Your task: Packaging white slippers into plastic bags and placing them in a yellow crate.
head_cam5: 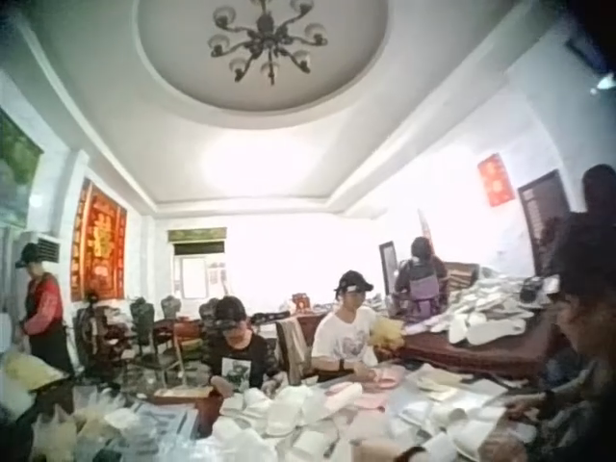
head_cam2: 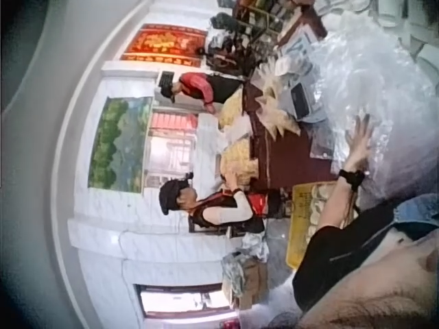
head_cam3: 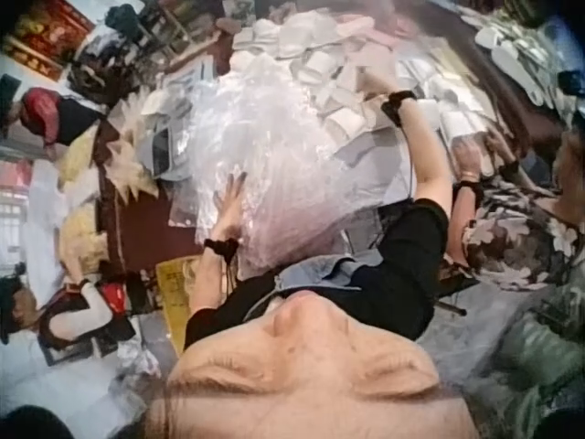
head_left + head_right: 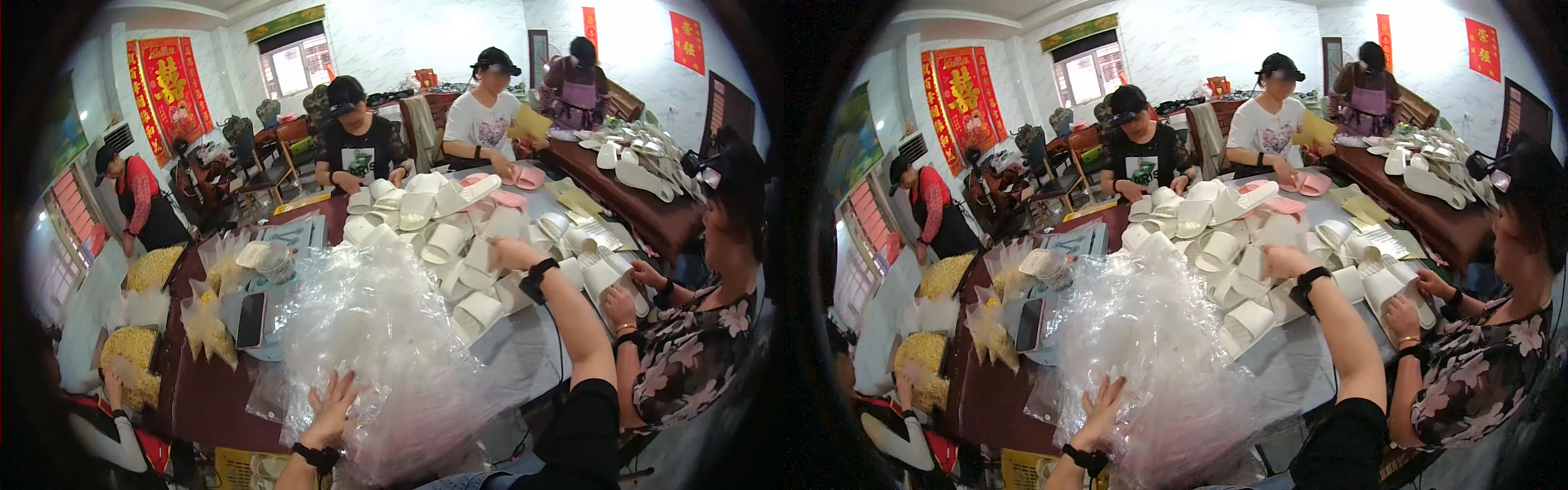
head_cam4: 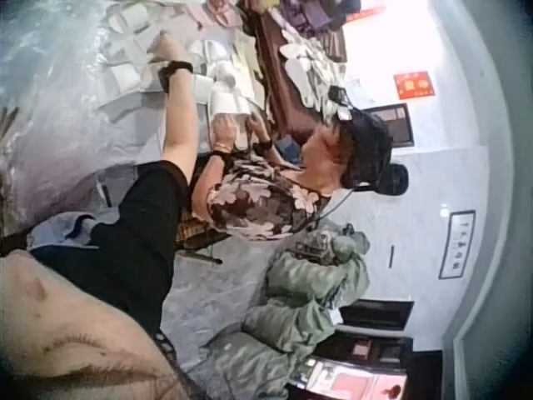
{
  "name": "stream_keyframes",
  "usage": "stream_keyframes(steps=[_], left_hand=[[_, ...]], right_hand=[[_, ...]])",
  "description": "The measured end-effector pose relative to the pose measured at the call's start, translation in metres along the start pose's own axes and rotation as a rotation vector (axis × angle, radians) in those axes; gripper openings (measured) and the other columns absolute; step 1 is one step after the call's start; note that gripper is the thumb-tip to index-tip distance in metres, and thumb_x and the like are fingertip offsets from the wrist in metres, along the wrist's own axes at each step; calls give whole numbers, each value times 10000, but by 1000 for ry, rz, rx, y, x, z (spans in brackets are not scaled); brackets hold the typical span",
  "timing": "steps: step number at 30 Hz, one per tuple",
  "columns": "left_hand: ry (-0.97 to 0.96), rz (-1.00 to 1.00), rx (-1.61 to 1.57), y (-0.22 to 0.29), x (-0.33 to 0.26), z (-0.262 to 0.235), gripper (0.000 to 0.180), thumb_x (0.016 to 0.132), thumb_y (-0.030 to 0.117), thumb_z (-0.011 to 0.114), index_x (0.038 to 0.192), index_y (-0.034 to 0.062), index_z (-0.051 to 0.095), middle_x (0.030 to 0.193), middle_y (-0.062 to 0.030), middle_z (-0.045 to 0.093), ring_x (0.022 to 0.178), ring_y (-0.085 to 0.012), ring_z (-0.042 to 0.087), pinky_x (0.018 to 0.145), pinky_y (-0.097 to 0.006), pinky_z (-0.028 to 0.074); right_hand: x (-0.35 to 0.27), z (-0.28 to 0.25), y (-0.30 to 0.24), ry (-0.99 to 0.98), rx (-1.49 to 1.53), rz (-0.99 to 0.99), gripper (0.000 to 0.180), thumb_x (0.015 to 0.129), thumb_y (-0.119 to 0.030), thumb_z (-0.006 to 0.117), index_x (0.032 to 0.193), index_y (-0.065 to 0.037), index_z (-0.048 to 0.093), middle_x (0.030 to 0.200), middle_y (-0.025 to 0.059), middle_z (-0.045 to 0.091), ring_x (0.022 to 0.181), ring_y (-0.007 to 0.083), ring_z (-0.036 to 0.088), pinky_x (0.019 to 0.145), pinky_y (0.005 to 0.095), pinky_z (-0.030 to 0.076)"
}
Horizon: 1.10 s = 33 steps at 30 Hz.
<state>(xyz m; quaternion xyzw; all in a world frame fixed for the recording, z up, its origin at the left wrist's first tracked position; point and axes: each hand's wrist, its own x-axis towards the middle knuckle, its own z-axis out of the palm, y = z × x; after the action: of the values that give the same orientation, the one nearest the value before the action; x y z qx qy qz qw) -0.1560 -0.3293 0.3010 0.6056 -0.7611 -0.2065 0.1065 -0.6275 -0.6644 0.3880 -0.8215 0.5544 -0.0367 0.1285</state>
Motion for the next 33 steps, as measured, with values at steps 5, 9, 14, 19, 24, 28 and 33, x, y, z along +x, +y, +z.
stream_keyframes(steps=[5, 9, 14, 19, 24, 28, 33], left_hand=[[-19, 13, 33, -7, 5, -2, 839, 773, 547, 752, 1521, 315, 449, 1678, -105, 225, 1566, -395, 31, 1081, -767, -31], [14, 45, 28, -8, 2, -3, 850, 777, 542, 760, 1530, 312, 438, 1681, -101, 221, 1568, -384, 36, 1076, -770, -22], [28, 47, 36, -7, 1, -3, 859, 779, 541, 763, 1539, 339, 417, 1683, -94, 218, 1569, -375, 38, 1061, -784, -2], [59, 51, 103, -8, 11, 7, 868, 770, 404, 810, 1538, 329, 413, 1682, -82, 217, 1568, -374, 64, 1046, -795, 54], [58, 8, 67, 2, 7, 2, 801, 785, 205, 776, 1512, 279, 448, 1670, -85, 242, 1563, -367, 107, 1058, -779, 87], [-95, -154, -313, -134, -29, 97, 727, 862, 193, 708, 1528, 231, 420, 1498, -173, 459, 1379, -373, 421, 1055, -629, 281], [-230, -203, -373, -75, 18, 47, 726, 862, 188, 711, 1525, 257, 425, 1558, -163, 401, 1457, -373, 317, 1117, -550, 268]], right_hand=[[1, -7, -44, 93, -349, -98, 222, 761, -177, 712, 968, -101, 735, 1304, 71, 622, 1183, 268, 584, 986, 524, 434], [9, 23, -105, 321, -335, -294, 170, 766, -134, 668, 895, -62, 751, 1230, 86, 633, 1181, 275, 557, 970, 480, 435], [37, 43, -156, 166, -293, -322, 224, 807, -83, 616, 987, -11, 726, 1210, 169, 646, 1134, 314, 593, 961, 439, 445], [69, 63, -183, -97, 474, -302, 301, 920, -119, 550, 1186, 8, 613, 1075, 169, 666, 1028, 247, 615, 974, 385, 452], [14, 70, -278, -154, 444, -568, 712, 1022, -363, 551, 1604, -115, 225, 1425, 187, 521, 1221, 335, 567, 1095, 431, 424], [-104, 26, -387, -273, -84, -955, 795, 1015, -377, 555, 1633, -300, 60, 1600, 176, 338, 1399, 462, 414, 1110, 593, 382], [-56, 78, -359, -320, 665, -921, 630, 1001, -271, 599, 1544, -191, 288, 1463, 186, 456, 1359, 421, 464, 1069, 571, 424]])
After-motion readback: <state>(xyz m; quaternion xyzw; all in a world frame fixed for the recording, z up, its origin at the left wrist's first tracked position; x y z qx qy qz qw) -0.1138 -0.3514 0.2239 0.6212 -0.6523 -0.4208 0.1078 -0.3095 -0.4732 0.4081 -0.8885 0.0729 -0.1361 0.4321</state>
